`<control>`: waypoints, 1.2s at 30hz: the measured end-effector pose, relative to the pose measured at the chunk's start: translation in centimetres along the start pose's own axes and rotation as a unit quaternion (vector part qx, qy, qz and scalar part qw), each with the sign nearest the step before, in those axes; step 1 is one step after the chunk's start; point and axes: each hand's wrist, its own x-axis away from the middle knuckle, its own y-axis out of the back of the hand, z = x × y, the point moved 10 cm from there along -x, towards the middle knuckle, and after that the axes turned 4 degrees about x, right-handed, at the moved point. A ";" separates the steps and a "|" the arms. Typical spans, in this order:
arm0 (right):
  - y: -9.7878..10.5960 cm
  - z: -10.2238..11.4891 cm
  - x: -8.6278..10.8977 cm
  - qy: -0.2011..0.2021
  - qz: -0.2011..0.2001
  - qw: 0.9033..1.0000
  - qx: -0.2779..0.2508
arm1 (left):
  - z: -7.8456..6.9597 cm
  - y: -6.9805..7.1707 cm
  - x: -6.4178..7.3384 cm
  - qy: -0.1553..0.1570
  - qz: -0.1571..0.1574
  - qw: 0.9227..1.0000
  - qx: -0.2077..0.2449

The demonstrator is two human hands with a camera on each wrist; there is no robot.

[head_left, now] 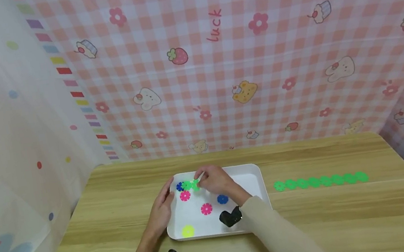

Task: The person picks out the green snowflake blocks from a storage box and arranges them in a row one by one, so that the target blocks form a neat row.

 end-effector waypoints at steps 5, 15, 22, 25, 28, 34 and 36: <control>1.9 -0.4 1.0 -0.005 -0.013 1.000 -0.019 | 0.6 0.1 -0.2 -0.005 -0.006 1.000 -0.006; 5.9 -2.3 3.6 -0.018 -0.061 0.998 -0.026 | 0.4 0.2 -0.1 -0.014 -0.019 1.000 -0.008; 9.2 -3.8 5.8 -0.011 -0.091 0.995 -0.033 | 0.6 0.2 0.0 0.003 -0.016 1.000 -0.012; 10.6 -4.6 6.8 -0.008 -0.100 0.994 -0.045 | 0.6 0.2 0.0 0.004 -0.015 1.000 -0.010; 11.9 -5.5 7.9 -0.004 -0.103 0.993 -0.062 | 0.6 0.3 0.0 0.003 -0.015 1.000 -0.010; 15.1 -7.8 10.3 -0.001 -0.124 0.989 -0.082 | 0.5 0.1 0.0 -0.001 -0.011 1.000 -0.007; 16.3 -8.9 11.1 -0.009 -0.136 0.988 -0.078 | 0.5 0.1 0.0 -0.003 -0.008 1.000 -0.007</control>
